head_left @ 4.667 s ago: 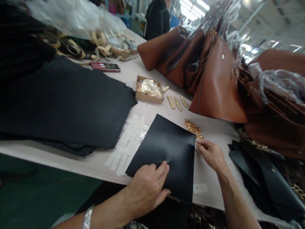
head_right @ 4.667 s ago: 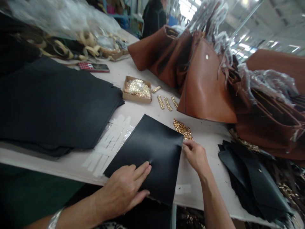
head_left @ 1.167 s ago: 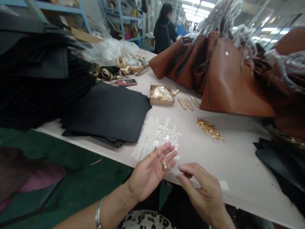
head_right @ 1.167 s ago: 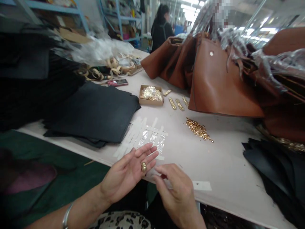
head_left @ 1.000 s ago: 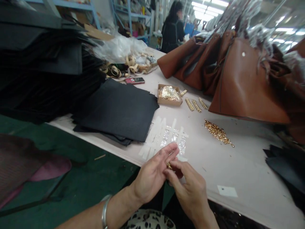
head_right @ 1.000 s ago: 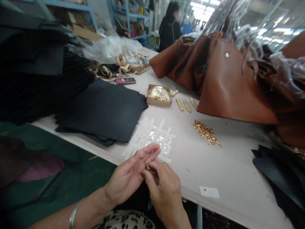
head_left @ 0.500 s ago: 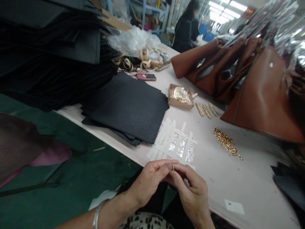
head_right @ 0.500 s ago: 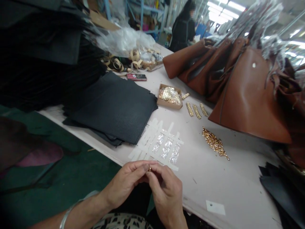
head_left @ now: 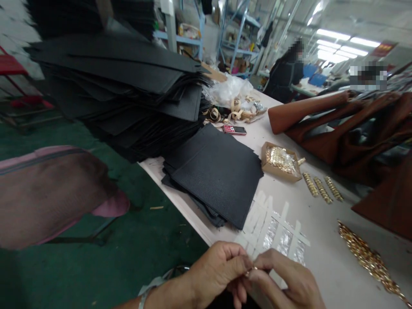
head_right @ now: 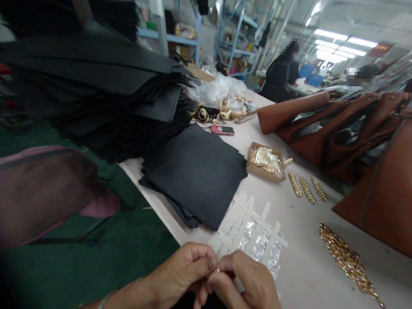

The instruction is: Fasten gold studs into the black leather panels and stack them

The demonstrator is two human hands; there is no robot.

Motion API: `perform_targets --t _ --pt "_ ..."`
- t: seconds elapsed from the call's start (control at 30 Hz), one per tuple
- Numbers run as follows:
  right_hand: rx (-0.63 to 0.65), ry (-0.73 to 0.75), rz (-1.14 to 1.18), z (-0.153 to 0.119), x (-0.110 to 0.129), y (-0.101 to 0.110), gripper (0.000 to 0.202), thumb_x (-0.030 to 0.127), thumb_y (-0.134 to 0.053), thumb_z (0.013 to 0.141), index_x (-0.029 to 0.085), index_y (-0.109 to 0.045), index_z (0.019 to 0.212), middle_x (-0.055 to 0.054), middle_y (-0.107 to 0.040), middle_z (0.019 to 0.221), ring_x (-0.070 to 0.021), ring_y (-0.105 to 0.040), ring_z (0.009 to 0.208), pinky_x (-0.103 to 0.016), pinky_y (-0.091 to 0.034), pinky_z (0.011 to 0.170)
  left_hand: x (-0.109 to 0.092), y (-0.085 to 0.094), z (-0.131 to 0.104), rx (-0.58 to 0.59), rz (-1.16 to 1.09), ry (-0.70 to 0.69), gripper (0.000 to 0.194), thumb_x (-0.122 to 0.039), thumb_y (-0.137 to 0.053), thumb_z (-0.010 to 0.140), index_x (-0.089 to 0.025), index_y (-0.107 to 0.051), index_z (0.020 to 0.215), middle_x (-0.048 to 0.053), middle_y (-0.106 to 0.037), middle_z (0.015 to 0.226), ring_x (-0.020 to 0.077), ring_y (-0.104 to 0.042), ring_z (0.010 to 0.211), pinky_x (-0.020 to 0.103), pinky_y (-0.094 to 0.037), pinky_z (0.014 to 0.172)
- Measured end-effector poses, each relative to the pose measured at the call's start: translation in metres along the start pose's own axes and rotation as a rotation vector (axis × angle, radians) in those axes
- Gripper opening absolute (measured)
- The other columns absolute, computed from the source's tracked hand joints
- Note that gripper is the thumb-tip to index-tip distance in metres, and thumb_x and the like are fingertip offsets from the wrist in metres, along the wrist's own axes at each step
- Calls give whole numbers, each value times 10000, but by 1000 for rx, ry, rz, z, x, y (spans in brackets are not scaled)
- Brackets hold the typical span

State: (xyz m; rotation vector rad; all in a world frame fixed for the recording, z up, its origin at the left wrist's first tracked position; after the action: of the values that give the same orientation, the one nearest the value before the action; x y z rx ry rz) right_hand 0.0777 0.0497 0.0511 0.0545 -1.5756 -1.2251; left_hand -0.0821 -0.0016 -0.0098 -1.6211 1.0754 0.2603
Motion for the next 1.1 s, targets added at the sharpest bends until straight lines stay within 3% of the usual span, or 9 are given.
perform_targets --t 0.23,0.33,0.43,0.57,0.63,0.7,0.83,0.97,1.1 --pt "-348 -12 -179 88 -21 -7 145 323 -555 950 221 -654 922 -11 -723 839 -156 -679 739 -253 -511 714 -31 24 -33 -239 -124 -183 236 -351 -724 797 -140 -626 834 40 -641 829 121 -615 692 239 -537 605" --pt "-357 91 -292 131 -28 -16 120 281 -532 966 202 -622 953 -62 -713 985 -201 -659 926 -325 -499 861 -35 34 -45 -436 -53 -250 271 -364 -698 830 -156 -626 988 23 -636 805 117 -587 708 212 -484 599" --pt "-284 138 -430 150 -30 -25 112 258 -524 974 191 -598 924 -89 -694 982 -238 -609 976 -376 -487 888 -32 42 -50 -570 42 -286 392 -417 -677 851 -175 -578 1143 23 -658 856 88 -526 647 180 -399 533" --pt "-171 161 -461 126 -20 -34 147 261 -480 997 200 -570 897 -67 -667 896 -233 -575 881 -369 -478 809 -26 49 -51 -610 139 -296 396 -497 -685 835 -183 -600 1062 -19 -627 773 71 -434 552 180 -337 485" --pt "-112 145 -377 101 -12 -37 156 245 -460 1004 202 -565 897 -56 -656 877 -219 -568 845 -351 -467 772 -22 50 -51 -641 202 -284 357 -509 -692 824 -177 -627 939 -32 -592 675 102 -484 567 210 -414 543" --pt "-44 104 -239 73 -6 -39 154 235 -463 1003 206 -580 908 -39 -651 863 -194 -573 815 -321 -459 744 -19 49 -53 -700 262 -292 333 -503 -682 830 -179 -655 905 2 -646 725 173 -607 728 286 -506 734" --pt "-41 -130 62 27 -5 -36 140 286 -540 972 223 -652 916 -10 -667 855 -149 -608 774 -263 -457 712 -14 37 -55 -661 380 -220 354 -449 -702 809 -187 -693 1047 70 -726 1035 274 -607 1118 393 -415 1048" --pt "-118 -561 319 -3 -12 -28 214 398 -623 907 201 -702 874 3 -650 716 -133 -585 652 -242 -450 610 -4 26 -50 -389 175 -23 406 -447 -717 786 -173 -697 1084 73 -739 1021 258 -671 970 367 -524 889" --pt "-150 -665 517 -20 -15 -27 219 391 -667 870 181 -715 904 3 -653 712 -121 -594 670 -228 -473 633 5 20 -42 -366 -4 172 438 -490 -750 736 -131 -723 985 58 -718 759 178 -637 615 269 -507 556"
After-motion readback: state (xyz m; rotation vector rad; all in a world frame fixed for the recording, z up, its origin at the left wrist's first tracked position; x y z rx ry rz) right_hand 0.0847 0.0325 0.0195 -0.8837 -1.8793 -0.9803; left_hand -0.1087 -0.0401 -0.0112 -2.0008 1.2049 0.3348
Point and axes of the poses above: each hand's wrist, its own z-axis towards the middle knuckle, its own y-axis out of the back of the hand, x = y × z, the point moved 1 cm from there along z, towards the middle knuckle
